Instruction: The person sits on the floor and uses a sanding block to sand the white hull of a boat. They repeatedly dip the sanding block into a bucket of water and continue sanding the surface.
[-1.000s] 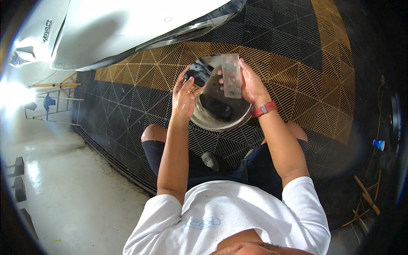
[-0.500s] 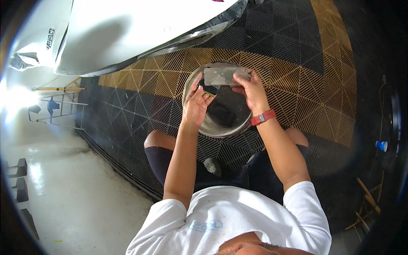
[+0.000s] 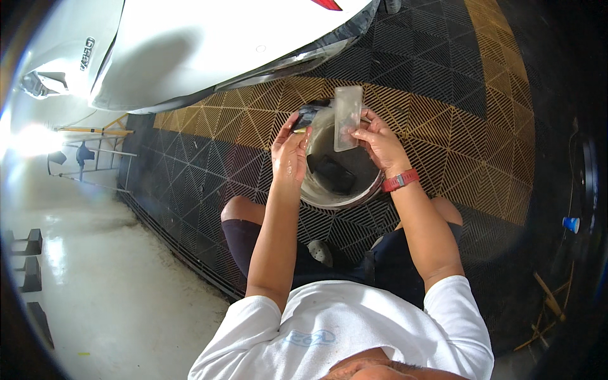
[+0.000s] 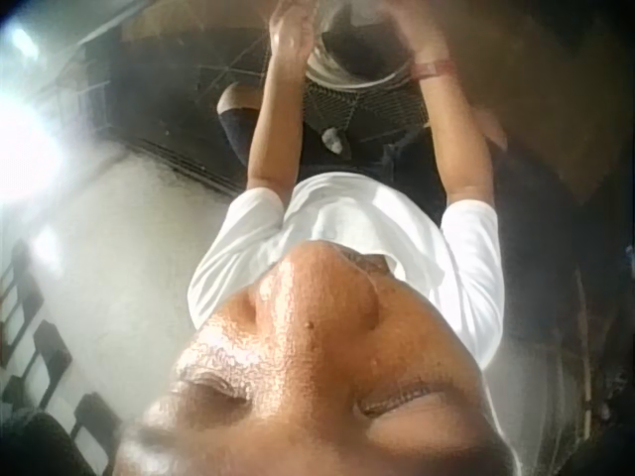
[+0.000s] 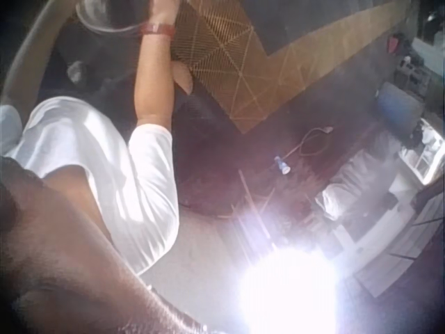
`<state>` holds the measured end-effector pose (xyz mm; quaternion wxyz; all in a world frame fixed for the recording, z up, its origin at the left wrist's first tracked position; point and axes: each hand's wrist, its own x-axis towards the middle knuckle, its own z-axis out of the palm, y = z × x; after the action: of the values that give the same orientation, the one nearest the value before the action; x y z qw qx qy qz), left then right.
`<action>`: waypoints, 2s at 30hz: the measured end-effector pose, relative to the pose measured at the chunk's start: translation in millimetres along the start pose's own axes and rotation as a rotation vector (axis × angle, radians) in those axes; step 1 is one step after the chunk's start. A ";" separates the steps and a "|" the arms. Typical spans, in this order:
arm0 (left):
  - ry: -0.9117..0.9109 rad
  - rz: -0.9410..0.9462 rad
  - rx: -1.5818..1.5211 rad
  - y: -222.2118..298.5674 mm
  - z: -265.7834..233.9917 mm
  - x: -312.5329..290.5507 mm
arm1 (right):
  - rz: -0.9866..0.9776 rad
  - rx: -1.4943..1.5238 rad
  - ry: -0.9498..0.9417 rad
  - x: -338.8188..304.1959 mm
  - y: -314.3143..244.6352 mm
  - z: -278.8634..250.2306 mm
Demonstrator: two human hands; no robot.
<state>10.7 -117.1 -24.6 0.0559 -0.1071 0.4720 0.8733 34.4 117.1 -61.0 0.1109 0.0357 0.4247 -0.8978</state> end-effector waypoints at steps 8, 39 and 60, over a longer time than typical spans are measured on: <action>0.234 -0.087 0.043 -17.2 7.6 6.2 | 0.074 -0.190 -0.001 -9.9 14.0 26.2; -0.005 -0.152 -0.064 -2.8 48.8 -34.5 | -0.344 -1.102 0.126 -27.8 22.4 53.7; 0.132 -0.005 0.420 -27.4 36.6 -8.5 | -0.640 -1.073 0.353 -27.5 5.1 54.6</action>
<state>19.5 -71.4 -25.4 0.0479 -0.1510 0.6460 0.7467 63.9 76.5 -25.7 -0.2314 -0.0059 0.8157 -0.5302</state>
